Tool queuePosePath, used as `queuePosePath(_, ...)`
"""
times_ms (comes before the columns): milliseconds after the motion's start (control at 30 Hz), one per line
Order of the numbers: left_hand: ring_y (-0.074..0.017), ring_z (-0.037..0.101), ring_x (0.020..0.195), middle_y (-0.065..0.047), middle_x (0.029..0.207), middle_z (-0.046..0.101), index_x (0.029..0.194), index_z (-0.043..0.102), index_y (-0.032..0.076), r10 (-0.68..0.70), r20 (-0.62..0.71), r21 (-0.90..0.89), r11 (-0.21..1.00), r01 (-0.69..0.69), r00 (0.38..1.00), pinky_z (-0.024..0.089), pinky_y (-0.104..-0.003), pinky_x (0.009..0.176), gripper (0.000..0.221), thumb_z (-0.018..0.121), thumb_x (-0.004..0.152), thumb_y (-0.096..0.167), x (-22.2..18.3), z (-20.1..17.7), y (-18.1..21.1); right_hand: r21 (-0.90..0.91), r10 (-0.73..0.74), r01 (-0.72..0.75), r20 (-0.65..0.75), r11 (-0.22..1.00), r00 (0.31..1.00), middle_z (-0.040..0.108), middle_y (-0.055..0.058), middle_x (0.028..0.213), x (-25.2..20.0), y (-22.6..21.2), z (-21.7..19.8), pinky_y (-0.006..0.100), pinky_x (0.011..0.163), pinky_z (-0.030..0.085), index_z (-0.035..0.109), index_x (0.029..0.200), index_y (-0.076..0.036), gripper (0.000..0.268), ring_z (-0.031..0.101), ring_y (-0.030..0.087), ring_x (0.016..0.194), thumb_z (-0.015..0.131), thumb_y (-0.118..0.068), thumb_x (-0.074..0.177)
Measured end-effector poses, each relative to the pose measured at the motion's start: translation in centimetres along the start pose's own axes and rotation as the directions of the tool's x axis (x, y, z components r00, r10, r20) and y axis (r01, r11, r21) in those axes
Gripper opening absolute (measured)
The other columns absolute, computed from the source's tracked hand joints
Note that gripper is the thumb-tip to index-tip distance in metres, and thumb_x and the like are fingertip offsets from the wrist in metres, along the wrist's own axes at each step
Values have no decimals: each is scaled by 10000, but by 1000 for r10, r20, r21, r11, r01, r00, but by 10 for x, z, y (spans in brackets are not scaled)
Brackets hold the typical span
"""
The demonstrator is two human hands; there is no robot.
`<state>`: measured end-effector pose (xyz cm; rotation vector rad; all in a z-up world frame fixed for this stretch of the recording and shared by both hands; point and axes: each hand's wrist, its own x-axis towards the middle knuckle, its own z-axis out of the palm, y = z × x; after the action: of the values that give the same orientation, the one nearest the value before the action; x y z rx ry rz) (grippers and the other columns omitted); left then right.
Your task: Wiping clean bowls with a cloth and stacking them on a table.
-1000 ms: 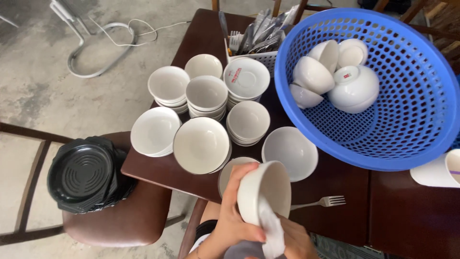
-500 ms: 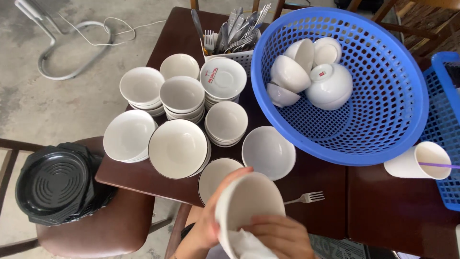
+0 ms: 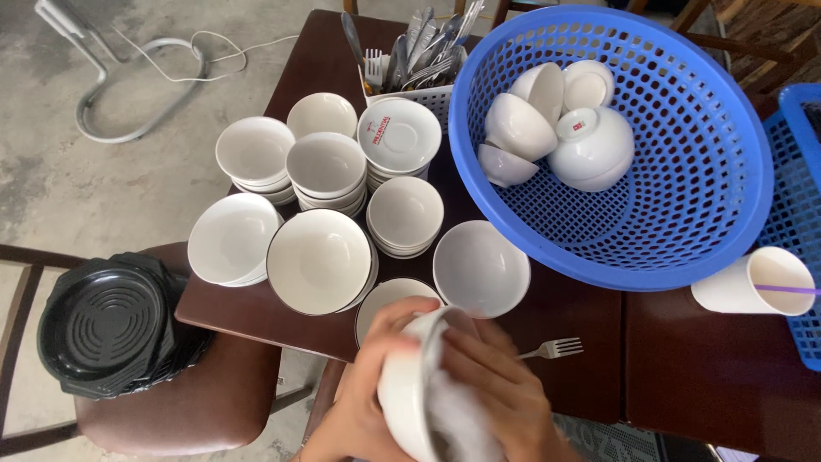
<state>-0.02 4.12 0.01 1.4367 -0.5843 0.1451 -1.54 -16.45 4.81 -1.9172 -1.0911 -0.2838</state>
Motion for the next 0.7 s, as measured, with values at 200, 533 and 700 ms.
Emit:
queuePosePath(200, -332, 550, 1335, -212, 1442, 508, 1521, 358, 27, -547, 113, -642, 597, 481, 829, 463, -410, 1087, 1252, 894, 580, 655, 27, -9, 18, -236, -9, 40, 131, 971, 991, 712, 38, 1311, 33, 39, -31, 574, 1242, 183, 777, 1158, -146, 356, 580, 248, 1364, 621, -141, 838)
queuePosePath(533, -284, 431, 1424, -175, 1452, 381, 1550, 215, 83, -453, 157, -755, 517, 402, 878, 339, -444, 1207, 1230, 911, 663, 576, 20, 6, 8, 160, -197, 195, -7, 968, 980, 775, 83, 990, -10, 59, -15, 455, 831, 622, 734, 931, -41, 166, 779, 256, 960, 706, -204, 952)
queuePosePath(700, -154, 595, 1300, -109, 1320, 639, 1105, 662, 23, -505, 294, -464, 667, 584, 811, 334, -266, 1211, 788, 908, 643, 611, 54, -6, 55, 773, 142, 364, -499, 520, 855, 727, 177, 850, -44, 86, 11, 411, 571, 578, 687, 910, 51, 254, 697, 289, 696, 610, -176, 992)
